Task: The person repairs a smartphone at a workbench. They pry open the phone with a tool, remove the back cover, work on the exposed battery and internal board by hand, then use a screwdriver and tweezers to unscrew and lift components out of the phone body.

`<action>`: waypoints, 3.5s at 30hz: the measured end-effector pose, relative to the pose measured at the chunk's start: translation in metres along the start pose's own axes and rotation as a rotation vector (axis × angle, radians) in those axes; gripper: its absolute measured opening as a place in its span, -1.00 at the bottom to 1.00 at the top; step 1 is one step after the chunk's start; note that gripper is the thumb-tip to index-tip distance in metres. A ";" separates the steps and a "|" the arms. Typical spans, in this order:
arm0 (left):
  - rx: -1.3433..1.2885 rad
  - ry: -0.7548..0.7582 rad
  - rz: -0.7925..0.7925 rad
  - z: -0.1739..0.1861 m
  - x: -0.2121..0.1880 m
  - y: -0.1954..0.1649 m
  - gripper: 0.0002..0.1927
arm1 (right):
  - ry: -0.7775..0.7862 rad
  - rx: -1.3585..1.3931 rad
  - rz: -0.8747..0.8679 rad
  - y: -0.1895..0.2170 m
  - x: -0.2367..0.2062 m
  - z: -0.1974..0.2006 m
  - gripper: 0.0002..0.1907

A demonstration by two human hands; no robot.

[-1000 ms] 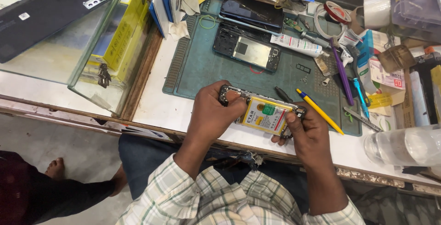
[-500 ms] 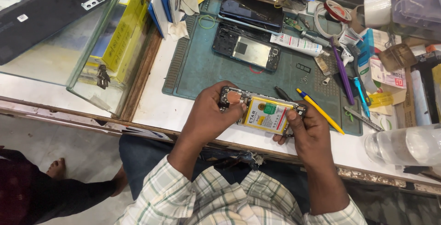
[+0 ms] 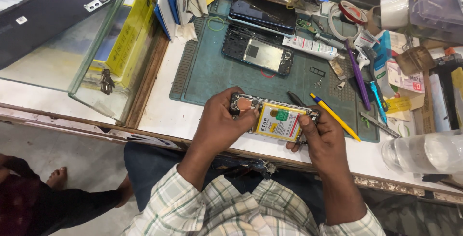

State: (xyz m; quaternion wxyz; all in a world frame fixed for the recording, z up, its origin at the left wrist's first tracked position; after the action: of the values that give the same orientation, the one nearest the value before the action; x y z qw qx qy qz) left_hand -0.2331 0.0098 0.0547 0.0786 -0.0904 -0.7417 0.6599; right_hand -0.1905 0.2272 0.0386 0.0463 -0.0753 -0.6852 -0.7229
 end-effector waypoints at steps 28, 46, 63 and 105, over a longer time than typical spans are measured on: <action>0.075 -0.093 0.112 0.003 -0.001 0.006 -0.80 | -0.030 0.049 -0.123 -0.006 -0.002 0.004 -0.64; -0.271 0.017 0.085 -0.002 -0.001 0.006 -0.61 | 0.132 0.309 -0.015 -0.012 0.000 0.009 -0.41; -0.184 -0.028 0.081 -0.003 -0.005 -0.005 -0.56 | 0.101 0.237 -0.091 -0.018 0.003 0.009 -0.47; -0.132 -0.132 0.016 0.000 0.005 -0.012 -0.52 | -0.036 0.498 0.067 -0.008 0.005 0.015 -0.53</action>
State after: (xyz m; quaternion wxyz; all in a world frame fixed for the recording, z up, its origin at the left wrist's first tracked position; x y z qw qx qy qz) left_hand -0.2384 0.0094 0.0667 0.0180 -0.0577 -0.7864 0.6147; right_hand -0.1961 0.2426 0.0320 0.0753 -0.0971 -0.8402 -0.5282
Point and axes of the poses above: each hand's wrist, its own x-axis towards the middle knuckle, its own z-axis out of the back of the hand, y = z × x, the point moved 9 cm from there along x, towards the middle knuckle, and after that the axes turned 7 degrees about z, right-handed, at the moved point
